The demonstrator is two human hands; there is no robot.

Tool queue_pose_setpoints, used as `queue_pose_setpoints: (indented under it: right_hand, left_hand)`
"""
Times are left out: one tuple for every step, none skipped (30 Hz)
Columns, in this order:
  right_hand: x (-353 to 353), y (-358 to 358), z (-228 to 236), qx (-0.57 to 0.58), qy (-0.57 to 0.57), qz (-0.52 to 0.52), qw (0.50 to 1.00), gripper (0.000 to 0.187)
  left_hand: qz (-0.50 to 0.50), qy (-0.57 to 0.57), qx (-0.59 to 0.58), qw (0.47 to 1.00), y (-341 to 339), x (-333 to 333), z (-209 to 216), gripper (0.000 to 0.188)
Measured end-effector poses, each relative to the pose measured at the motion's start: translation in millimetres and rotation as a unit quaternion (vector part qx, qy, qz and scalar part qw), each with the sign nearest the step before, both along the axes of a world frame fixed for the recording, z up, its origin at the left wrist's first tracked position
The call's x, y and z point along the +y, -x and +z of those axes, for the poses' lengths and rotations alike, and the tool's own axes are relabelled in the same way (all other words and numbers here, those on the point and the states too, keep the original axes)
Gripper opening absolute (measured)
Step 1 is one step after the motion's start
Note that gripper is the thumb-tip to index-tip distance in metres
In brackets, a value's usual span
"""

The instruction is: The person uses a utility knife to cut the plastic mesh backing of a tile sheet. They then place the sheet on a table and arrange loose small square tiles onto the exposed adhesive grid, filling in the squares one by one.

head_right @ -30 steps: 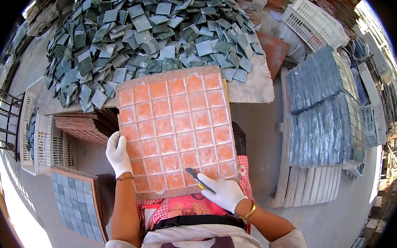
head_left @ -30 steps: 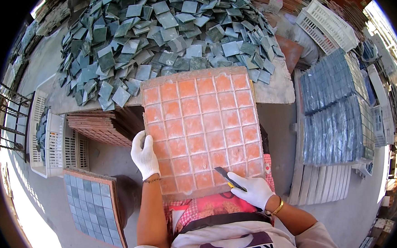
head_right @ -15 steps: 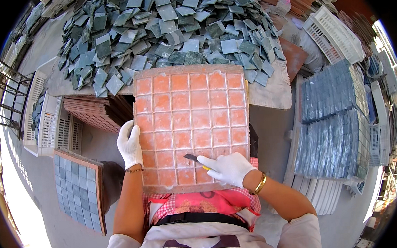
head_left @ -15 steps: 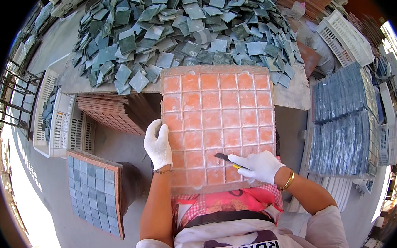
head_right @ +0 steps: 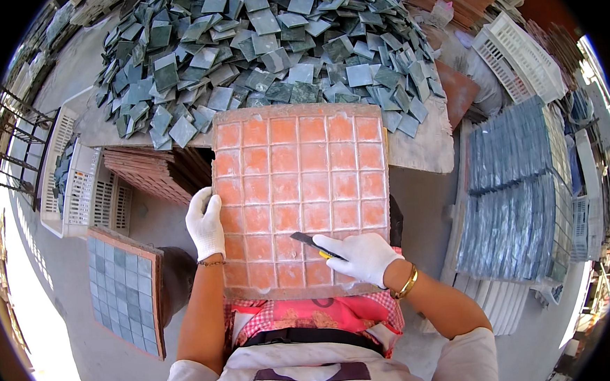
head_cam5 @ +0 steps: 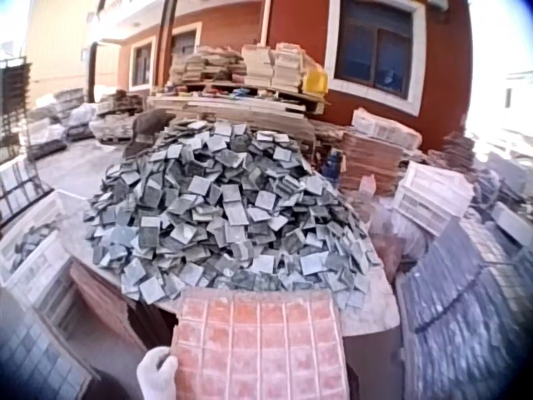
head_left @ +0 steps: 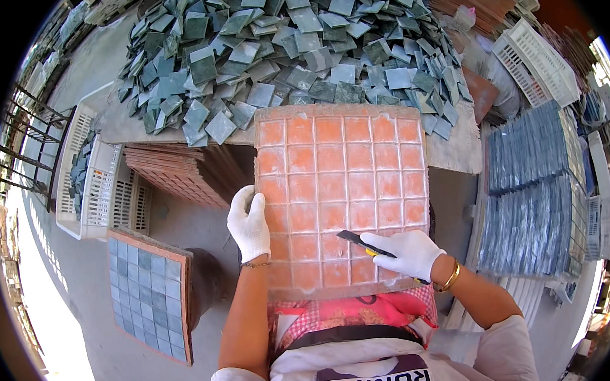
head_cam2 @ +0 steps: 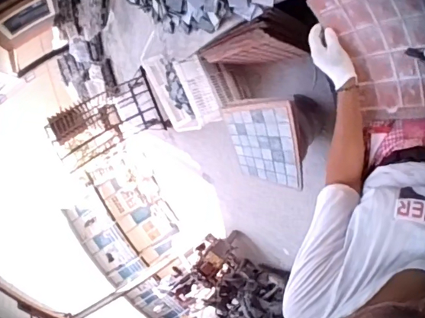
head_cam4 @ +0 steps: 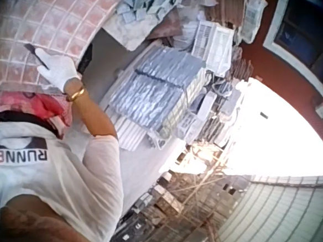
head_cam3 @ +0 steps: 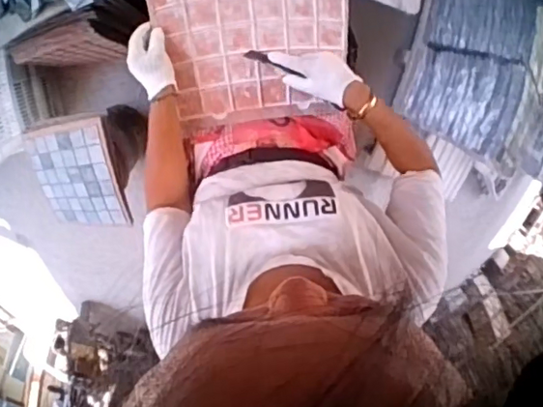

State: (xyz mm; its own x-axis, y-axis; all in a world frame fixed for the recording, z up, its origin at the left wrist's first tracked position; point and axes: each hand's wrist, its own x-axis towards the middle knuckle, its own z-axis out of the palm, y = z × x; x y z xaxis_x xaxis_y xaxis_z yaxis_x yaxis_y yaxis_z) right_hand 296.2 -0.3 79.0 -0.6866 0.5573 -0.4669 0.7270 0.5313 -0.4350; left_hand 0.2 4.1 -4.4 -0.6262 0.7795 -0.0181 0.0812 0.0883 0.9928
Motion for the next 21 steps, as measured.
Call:
queue_pose_setpoints:
  right_hand:
    - [1.7,-1.4,-0.8,0.005,0.004,-0.004,1.0,0.051]
    - [4.7,-1.0,-0.2,0.012,0.003,-0.007,1.0,0.051]
    - [2.1,6.7,6.3,-0.072,0.04,0.039,0.996,0.051]
    - [0.0,6.4,6.3,-0.069,0.045,0.032,0.996,0.051]
    - [-3.1,6.7,8.3,-0.068,0.047,0.027,0.996,0.051]
    - [-7.8,5.5,9.2,-0.067,0.049,0.02,0.996,0.051]
    - [-16.1,-5.5,-5.6,-0.002,0.021,0.063,0.998,0.051]
    - [-15.8,-7.1,-6.1,0.0,0.039,0.049,0.998,0.051]
    - [-14.4,-7.8,-6.1,0.002,0.057,0.036,0.998,0.051]
    - [-12.7,-7.7,-5.7,0.004,0.075,0.023,0.997,0.051]
    - [-10.7,-6.9,-3.4,0.012,0.071,-0.004,0.997,0.052]
    - [-8.8,-5.6,1.6,0.019,0.068,-0.032,0.997,0.052]
    - [-7.1,-4.5,4.2,0.027,0.064,-0.059,0.996,0.052]
    - [-6.4,-4.2,4.9,0.015,0.084,-0.06,0.995,0.051]
    - [-5.9,-4.0,5.2,0.003,0.104,-0.061,0.993,0.051]
    - [-6.3,-3.6,5.5,-0.009,0.124,-0.062,0.99,0.051]
    - [-12.5,-1.7,6.9,-0.042,0.056,-0.006,0.997,0.05]
    - [-19.0,-5.1,2.7,-0.017,0.044,0.007,0.999,0.05]
    - [-24.4,-10.7,-5.3,0.008,0.031,0.021,0.999,0.05]
    - [-25.2,-10.8,-6.8,0.034,0.02,0.038,0.999,0.049]
    - [-23.9,-10.5,-6.4,0.019,0.019,0.035,0.999,0.05]
  left_hand:
    - [0.0,0.001,-0.009,1.0,-0.5,-0.7,-0.5,0.023]
    - [0.003,0.002,-0.01,1.0,-0.5,-0.5,-0.3,0.023]
    - [0.005,0.003,-0.012,1.0,-0.9,-0.7,-0.3,0.023]
    - [0.008,0.004,-0.013,1.0,-1.1,-1.1,-0.4,0.023]
    - [0.005,0.001,-0.007,1.0,-0.4,-2.2,-1.4,0.022]
    - [0.001,-0.003,0.001,1.0,-0.6,-2.0,-4.0,0.022]
    - [-0.003,-0.006,0.008,1.0,-0.5,-0.4,-4.4,0.022]
    - [-0.002,-0.007,0.001,1.0,-0.6,-0.9,-4.2,0.022]
    - [0.0,-0.008,-0.006,1.0,-0.8,-0.9,-3.9,0.022]
    - [0.002,-0.008,-0.013,1.0,-1.0,-0.8,-3.4,0.022]
    - [0.003,-0.009,-0.014,1.0,-1.3,-1.2,-2.8,0.022]
    - [0.005,-0.01,-0.014,1.0,-1.7,-1.4,-1.3,0.021]
    - [0.006,-0.011,-0.015,1.0,-1.8,-1.6,-1.0,0.021]
    - [0.007,-0.01,-0.014,1.0,-1.9,-1.1,-1.5,0.021]
    - [0.008,-0.01,-0.013,1.0,-1.6,-0.6,-2.5,0.021]
    - [0.008,-0.01,-0.012,1.0,-1.3,-0.8,-3.7,0.021]
    - [0.008,-0.01,-0.011,1.0,-0.6,-0.1,-4.4,0.021]
    - [0.007,-0.011,-0.01,1.0,0.0,-0.9,-5.9,0.022]
    - [0.006,-0.011,-0.009,1.0,0.3,-0.7,-6.1,0.022]
    - [0.006,-0.014,-0.006,1.0,0.2,-0.8,-6.5,0.022]
    - [0.006,-0.017,-0.002,1.0,-0.2,-0.4,-6.7,0.022]
